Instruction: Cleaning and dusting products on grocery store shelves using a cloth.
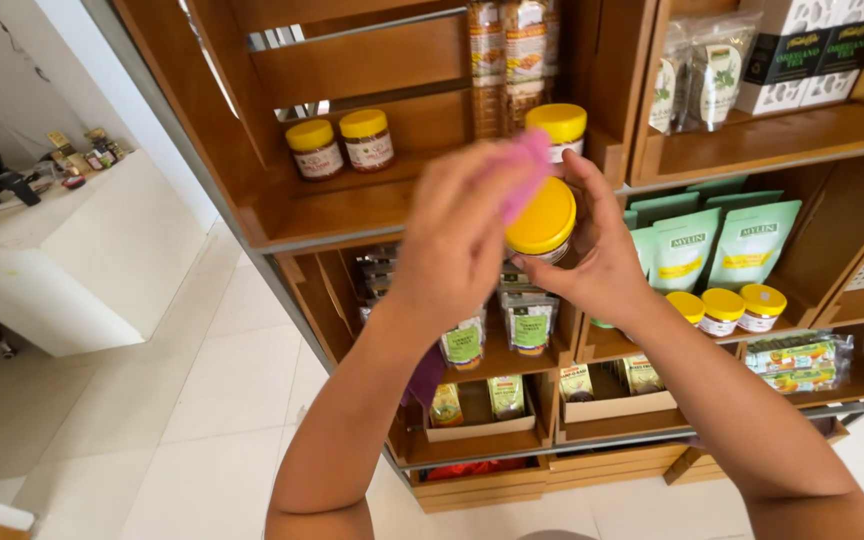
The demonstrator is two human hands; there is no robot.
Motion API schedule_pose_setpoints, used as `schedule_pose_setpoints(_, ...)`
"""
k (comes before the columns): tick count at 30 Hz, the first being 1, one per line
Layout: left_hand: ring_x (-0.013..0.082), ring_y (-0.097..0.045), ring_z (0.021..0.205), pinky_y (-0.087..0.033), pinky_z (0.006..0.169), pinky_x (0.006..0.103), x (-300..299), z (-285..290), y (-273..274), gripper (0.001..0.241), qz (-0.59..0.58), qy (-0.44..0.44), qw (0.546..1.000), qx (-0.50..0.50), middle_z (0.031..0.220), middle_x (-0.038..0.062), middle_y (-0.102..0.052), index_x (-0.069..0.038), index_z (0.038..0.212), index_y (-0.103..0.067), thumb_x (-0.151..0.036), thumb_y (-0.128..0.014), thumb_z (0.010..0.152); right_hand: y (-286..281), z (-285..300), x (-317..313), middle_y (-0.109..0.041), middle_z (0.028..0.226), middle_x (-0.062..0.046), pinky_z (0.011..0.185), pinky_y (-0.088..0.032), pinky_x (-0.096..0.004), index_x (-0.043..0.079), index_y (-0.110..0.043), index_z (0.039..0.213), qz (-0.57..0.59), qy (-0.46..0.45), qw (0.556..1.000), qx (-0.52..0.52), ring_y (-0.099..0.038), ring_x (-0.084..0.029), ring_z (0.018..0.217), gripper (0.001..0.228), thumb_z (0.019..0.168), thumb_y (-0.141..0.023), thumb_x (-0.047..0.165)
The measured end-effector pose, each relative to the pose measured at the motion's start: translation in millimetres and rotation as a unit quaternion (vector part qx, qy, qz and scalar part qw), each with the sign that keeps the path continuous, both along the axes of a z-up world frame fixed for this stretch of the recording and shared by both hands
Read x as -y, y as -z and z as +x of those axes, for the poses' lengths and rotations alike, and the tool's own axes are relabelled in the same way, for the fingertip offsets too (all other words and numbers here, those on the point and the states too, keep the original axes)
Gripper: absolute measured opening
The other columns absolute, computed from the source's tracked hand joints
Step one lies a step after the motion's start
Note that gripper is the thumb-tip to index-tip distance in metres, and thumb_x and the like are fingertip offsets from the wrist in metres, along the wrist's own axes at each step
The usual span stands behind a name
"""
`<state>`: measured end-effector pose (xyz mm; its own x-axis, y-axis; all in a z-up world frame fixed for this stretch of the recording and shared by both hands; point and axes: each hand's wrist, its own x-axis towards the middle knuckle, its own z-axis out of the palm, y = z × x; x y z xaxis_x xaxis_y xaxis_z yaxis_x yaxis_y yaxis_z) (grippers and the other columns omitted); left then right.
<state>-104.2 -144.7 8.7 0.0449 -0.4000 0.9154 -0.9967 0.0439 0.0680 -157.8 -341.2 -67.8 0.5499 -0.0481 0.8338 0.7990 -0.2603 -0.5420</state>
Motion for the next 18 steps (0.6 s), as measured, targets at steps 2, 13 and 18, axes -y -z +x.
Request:
schedule_pose_setpoints(2,0.0345,-0.059,0.129,-0.049,0.114,0.0429,8.3,-10.6,11.3,0.041,0.006,0.004,1.000,-0.003,0.139,0.014,-0.060,-0.005,0.133,-0.064,0.007,-0.060,0.094,9.7,-12.8,9.5,-0.040,0.158,-0.012,0.126,-0.042,-0.042,0.013,-0.019,0.166,0.031,-0.027,0.999,-0.029,-0.046,-0.025,0.148,0.108,0.080,-0.080,-0.011)
schedule_pose_setpoints(13,0.0340,-0.056,0.138,-0.044,0.121,0.0407,77.8,-67.4,134.7,0.041,-0.102,-0.057,0.987,-0.107,0.147,0.018,-0.056,-0.005,0.138,-0.062,0.000,-0.051,0.099,70.9,-41.6,50.1,-0.052,0.147,-0.011,0.103,-0.049,-0.041,0.012,-0.037,0.159,0.354,-0.245,0.873,-0.227,-0.053,-0.025,0.129,0.075,0.093,-0.073,0.017)
schedule_pose_setpoints(18,0.0273,-0.054,0.139,-0.042,0.118,0.0359,87.8,-84.6,139.7,0.041,-0.181,0.078,0.898,-0.395,0.152,0.016,-0.054,-0.005,0.150,-0.051,-0.012,-0.046,0.110,71.7,-59.4,47.0,-0.052,0.148,-0.010,0.107,-0.050,-0.043,0.013,-0.034,0.159,0.370,-0.272,0.861,-0.217,-0.055,-0.025,0.133,0.082,0.088,-0.075,0.024)
